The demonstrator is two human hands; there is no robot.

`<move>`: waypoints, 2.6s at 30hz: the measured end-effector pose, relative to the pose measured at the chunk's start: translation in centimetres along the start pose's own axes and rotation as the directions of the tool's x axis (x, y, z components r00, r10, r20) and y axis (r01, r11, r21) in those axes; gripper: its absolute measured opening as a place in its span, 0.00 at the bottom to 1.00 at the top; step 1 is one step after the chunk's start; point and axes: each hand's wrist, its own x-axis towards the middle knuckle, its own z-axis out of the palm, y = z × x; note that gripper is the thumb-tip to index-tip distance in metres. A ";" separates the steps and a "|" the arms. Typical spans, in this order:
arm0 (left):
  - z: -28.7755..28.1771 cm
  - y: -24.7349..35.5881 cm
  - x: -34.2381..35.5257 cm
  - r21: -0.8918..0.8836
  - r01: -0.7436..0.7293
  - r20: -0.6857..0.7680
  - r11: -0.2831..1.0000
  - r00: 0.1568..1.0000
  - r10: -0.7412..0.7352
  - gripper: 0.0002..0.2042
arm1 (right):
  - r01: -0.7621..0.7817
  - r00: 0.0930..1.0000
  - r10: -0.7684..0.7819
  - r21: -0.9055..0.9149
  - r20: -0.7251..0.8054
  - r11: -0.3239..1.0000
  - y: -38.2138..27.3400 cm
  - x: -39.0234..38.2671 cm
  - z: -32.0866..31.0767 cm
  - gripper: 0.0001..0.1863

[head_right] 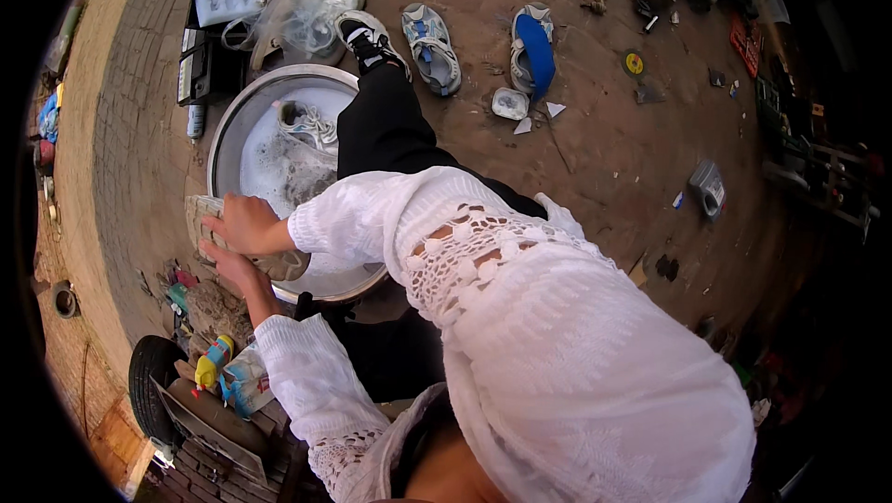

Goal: The person scrubs a pair of white sneakers and a pair of beige sandals in a metal basin filled with soapy water. They use a pink brush to clean the shoes and occasionally rinse them by hand.

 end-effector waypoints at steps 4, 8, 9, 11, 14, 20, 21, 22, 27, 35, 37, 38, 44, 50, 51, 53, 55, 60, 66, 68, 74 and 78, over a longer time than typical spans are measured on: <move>-0.4 0.3 -1.3 -0.057 0.024 -0.005 0.998 1.000 -0.025 0.39 | 0.015 0.999 -0.014 -0.028 0.035 0.999 -0.1 -0.4 0.3 0.30; -0.9 1.9 -1.4 -0.302 0.001 0.081 0.953 0.996 0.025 0.35 | 0.011 0.992 -0.017 0.049 0.122 0.999 -1.5 0.3 0.0 0.32; -1.1 2.7 -1.4 -0.321 -0.013 0.084 0.947 0.996 0.042 0.34 | 0.016 0.991 -0.027 0.086 0.134 0.996 -1.7 0.4 -0.2 0.33; -1.6 4.0 -1.2 -0.356 -0.035 0.095 0.934 0.993 0.074 0.34 | 0.034 0.965 -0.047 0.055 0.257 0.998 -1.9 0.2 -0.6 0.36; -2.3 4.6 -0.8 -0.447 0.037 0.196 0.894 0.979 0.058 0.34 | -0.004 0.944 0.025 -0.065 0.328 0.998 -1.2 -0.3 -1.0 0.39; -3.4 4.0 -0.3 -0.583 0.113 0.361 0.804 0.923 0.132 0.28 | -0.116 0.975 0.070 0.213 0.209 0.970 -2.4 2.2 -0.6 0.37; -3.3 3.0 -0.4 -0.573 0.109 0.318 0.812 0.943 0.098 0.27 | -0.160 0.965 0.076 0.334 0.251 0.929 -2.6 2.6 -0.4 0.36; -1.4 4.2 -2.3 -0.587 0.223 0.352 0.778 0.936 -0.002 0.25 | -0.163 0.969 0.065 0.421 0.239 0.892 -0.9 4.6 -0.6 0.35; -1.4 2.7 -1.9 -0.686 0.437 0.496 0.581 0.866 -0.066 0.27 | -0.313 0.927 0.142 0.504 0.348 0.805 -3.5 2.9 -1.7 0.33; -2.2 1.4 -2.1 -0.670 0.392 0.472 0.630 0.880 -0.046 0.30 | -0.307 0.921 0.095 0.554 0.379 0.774 -4.8 3.5 -2.8 0.35; -2.2 2.3 -3.0 -0.720 0.399 0.453 0.567 0.890 -0.052 0.28 | -0.334 0.915 0.110 0.575 0.389 0.746 -4.7 3.1 -2.9 0.34; -2.1 2.8 -3.4 -0.747 0.407 0.441 0.526 0.895 -0.066 0.28 | -0.348 0.912 0.118 0.587 0.394 0.731 -4.6 2.8 -2.9 0.34; -2.4 1.7 -3.8 -0.852 0.368 0.378 0.372 0.925 -0.048 0.24 | -0.408 0.890 0.217 0.489 0.401 0.771 -2.5 -0.3 -1.1 0.33; -2.1 2.9 -5.1 -0.822 0.315 0.315 0.474 0.946 -0.083 0.22 | -0.528 0.830 0.256 0.552 0.495 0.645 -0.8 -0.5 -1.0 0.31; -1.9 2.9 -5.2 -0.827 0.303 0.306 0.474 0.949 -0.072 0.22 | -0.534 0.825 0.248 0.558 0.508 0.635 -0.2 -0.2 -1.0 0.31; -2.0 2.4 -5.4 -0.828 0.287 0.299 0.482 0.953 -0.054 0.21 | -0.560 0.807 0.254 0.555 0.533 0.614 0.5 -0.2 -0.6 0.31; -1.7 2.1 -5.4 -0.832 0.278 0.303 0.480 0.953 -0.027 0.19 | -0.590 0.785 0.277 0.532 0.554 0.607 1.1 0.1 -0.5 0.31; -1.6 2.1 -5.5 -0.760 0.287 0.258 0.583 0.957 -0.134 0.18 | -0.634 0.755 0.291 0.542 0.587 0.552 1.6 -0.4 -0.4 0.32; -1.9 3.6 -6.5 -0.701 0.282 0.225 0.655 0.959 -0.172 0.16 | -0.660 0.734 0.312 0.522 0.604 0.540 1.6 -0.9 -0.9 0.30; -2.0 3.7 -6.7 -0.717 0.266 0.213 0.644 0.964 -0.161 0.16 | -0.653 0.742 0.326 0.521 0.586 0.550 1.4 -0.9 -0.9 0.29; -3.8 3.6 -6.6 -0.051 -0.480 -0.029 0.876 0.877 0.479 0.21 | -0.492 0.787 0.368 0.145 0.495 0.858 -0.5 -0.5 -2.4 0.25; -3.9 3.1 -7.2 0.400 -0.811 0.061 0.427 0.488 0.870 0.18 | -0.618 0.724 0.357 0.325 0.591 0.715 -0.7 -0.4 -3.5 0.19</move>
